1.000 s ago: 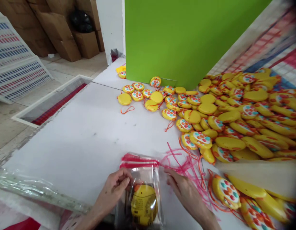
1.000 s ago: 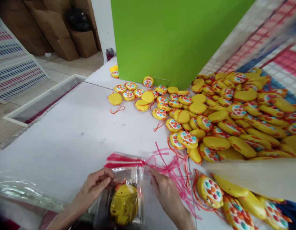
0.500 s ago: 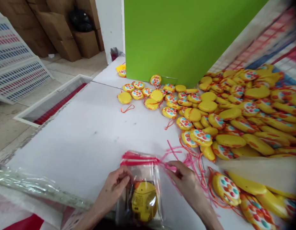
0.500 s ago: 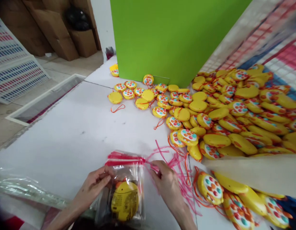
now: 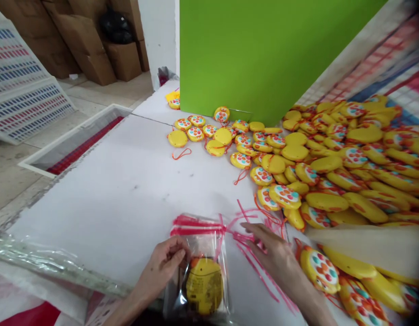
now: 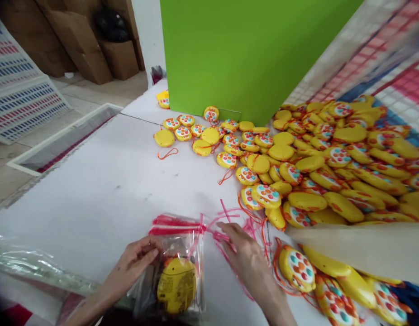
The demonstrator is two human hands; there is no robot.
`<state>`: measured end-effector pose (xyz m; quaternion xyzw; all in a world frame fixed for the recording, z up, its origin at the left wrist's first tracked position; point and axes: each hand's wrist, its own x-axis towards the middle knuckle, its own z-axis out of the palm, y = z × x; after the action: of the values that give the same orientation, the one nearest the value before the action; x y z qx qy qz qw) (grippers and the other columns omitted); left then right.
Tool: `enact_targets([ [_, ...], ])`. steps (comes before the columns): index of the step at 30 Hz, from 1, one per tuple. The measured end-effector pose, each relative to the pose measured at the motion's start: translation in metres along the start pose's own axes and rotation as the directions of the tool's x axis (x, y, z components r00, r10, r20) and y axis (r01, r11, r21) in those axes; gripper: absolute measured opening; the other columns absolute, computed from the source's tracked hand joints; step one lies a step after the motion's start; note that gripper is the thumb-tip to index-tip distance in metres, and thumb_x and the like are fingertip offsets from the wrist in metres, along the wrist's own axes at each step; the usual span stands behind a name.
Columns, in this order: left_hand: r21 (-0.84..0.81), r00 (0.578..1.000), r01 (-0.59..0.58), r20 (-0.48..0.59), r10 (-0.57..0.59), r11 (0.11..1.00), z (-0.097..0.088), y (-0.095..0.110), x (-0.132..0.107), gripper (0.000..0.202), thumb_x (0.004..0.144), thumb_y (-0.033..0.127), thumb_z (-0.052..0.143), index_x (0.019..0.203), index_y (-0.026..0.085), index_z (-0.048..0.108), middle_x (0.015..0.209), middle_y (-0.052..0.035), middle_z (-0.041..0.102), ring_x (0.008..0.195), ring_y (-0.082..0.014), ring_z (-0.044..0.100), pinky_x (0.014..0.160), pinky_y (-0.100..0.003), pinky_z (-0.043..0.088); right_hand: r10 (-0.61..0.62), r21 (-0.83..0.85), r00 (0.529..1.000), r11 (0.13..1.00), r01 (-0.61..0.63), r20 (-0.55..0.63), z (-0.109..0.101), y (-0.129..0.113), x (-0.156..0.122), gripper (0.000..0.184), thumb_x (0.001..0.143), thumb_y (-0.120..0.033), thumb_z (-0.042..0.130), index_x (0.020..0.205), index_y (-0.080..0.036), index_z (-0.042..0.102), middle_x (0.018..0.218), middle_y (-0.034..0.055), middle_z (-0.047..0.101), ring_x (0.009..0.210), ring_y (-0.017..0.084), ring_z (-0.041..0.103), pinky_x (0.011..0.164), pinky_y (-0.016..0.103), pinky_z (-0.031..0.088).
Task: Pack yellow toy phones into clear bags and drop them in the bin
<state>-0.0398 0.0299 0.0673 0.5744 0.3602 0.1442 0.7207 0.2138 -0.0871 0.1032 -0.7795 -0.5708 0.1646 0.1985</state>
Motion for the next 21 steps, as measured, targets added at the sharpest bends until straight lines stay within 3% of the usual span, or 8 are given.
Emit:
enact_targets([
  [3, 0.019, 1.000, 0.000, 0.000, 0.000, 1.000, 0.000, 0.004, -0.002, 0.018, 0.080, 0.033, 0.050, 0.076, 0.016, 0.054, 0.069, -0.0018, 0.059, 0.066, -0.0143, 0.053, 0.062, -0.024, 0.040, -0.106, 0.020, 0.985, 0.994, 0.105, 0.135, 0.023, -0.024, 0.019, 0.037, 0.084, -0.011, 0.042, 0.114, -0.027, 0.056, 0.097, 0.0040, 0.061, 0.082, 0.016, 0.061, 0.070, 0.025, 0.048],
  [6, 0.016, 1.000, 0.028, 0.001, -0.028, 0.999, -0.001, 0.005, -0.005, 0.020, 0.081, 0.034, 0.050, 0.077, 0.016, 0.055, 0.072, -0.0032, 0.061, 0.069, -0.0158, 0.055, 0.065, -0.026, 0.042, -0.127, -0.014, 0.977, 0.991, 0.131, 0.173, 0.028, -0.032, 0.032, 0.024, 0.084, -0.011, 0.044, 0.088, -0.021, 0.065, 0.082, 0.0032, 0.061, 0.073, 0.015, 0.061, 0.065, 0.024, 0.046],
  [9, -0.002, 1.000, 0.023, 0.001, -0.023, 1.000, -0.002, 0.002, -0.005, 0.019, 0.080, 0.034, 0.050, 0.077, 0.016, 0.056, 0.073, -0.0034, 0.062, 0.069, -0.0162, 0.056, 0.065, -0.026, 0.043, -0.100, 0.012, 0.987, 0.995, 0.099, 0.126, 0.006, -0.016, 0.025, 0.019, 0.086, -0.018, 0.045, 0.080, -0.020, 0.064, 0.078, 0.0028, 0.062, 0.071, 0.015, 0.060, 0.064, 0.024, 0.045],
  [13, -0.023, 1.000, -0.001, -0.011, 0.001, 1.000, -0.002, -0.001, -0.003, 0.017, 0.080, 0.033, 0.051, 0.076, 0.016, 0.056, 0.071, -0.0017, 0.060, 0.068, -0.0149, 0.055, 0.064, -0.024, 0.042, 0.057, 0.083, 0.995, 0.995, -0.063, 0.076, -0.026, 0.025, -0.017, 0.019, 0.084, -0.034, 0.050, 0.078, -0.022, 0.063, 0.072, 0.0018, 0.063, 0.065, 0.015, 0.059, 0.060, 0.023, 0.046],
  [16, 0.003, 1.000, 0.002, 0.002, -0.002, 1.000, -0.002, -0.002, -0.002, 0.017, 0.081, 0.032, 0.051, 0.076, 0.017, 0.056, 0.071, -0.0018, 0.061, 0.067, -0.0144, 0.054, 0.063, -0.023, 0.041, 0.191, -0.066, 0.976, 0.981, -0.185, 0.102, -0.033, 0.052, -0.058, 0.021, 0.076, -0.035, 0.057, 0.091, -0.024, 0.066, 0.066, 0.0018, 0.063, 0.057, 0.016, 0.059, 0.052, 0.024, 0.046],
  [18, 0.013, 1.000, 0.002, 0.016, -0.002, 1.000, -0.003, -0.003, -0.002, 0.018, 0.081, 0.033, 0.051, 0.076, 0.016, 0.055, 0.071, -0.0019, 0.060, 0.067, -0.0145, 0.053, 0.063, -0.024, 0.041, 0.215, -0.118, 0.973, 0.972, -0.204, 0.084, -0.036, 0.060, -0.078, 0.042, 0.072, -0.034, 0.060, 0.113, -0.026, 0.059, 0.068, 0.0021, 0.064, 0.058, 0.018, 0.060, 0.051, 0.026, 0.046],
  [21, -0.017, 1.000, 0.001, 0.013, -0.001, 1.000, -0.003, -0.006, -0.003, 0.020, 0.081, 0.036, 0.052, 0.078, 0.016, 0.055, 0.072, -0.0022, 0.060, 0.069, -0.0158, 0.055, 0.064, -0.025, 0.042, 0.160, 0.036, 0.973, 0.985, -0.168, 0.167, -0.045, 0.057, -0.085, 0.065, 0.074, -0.035, 0.059, 0.135, -0.026, 0.036, 0.062, -0.0020, 0.059, 0.050, 0.015, 0.055, 0.046, 0.023, 0.044],
])
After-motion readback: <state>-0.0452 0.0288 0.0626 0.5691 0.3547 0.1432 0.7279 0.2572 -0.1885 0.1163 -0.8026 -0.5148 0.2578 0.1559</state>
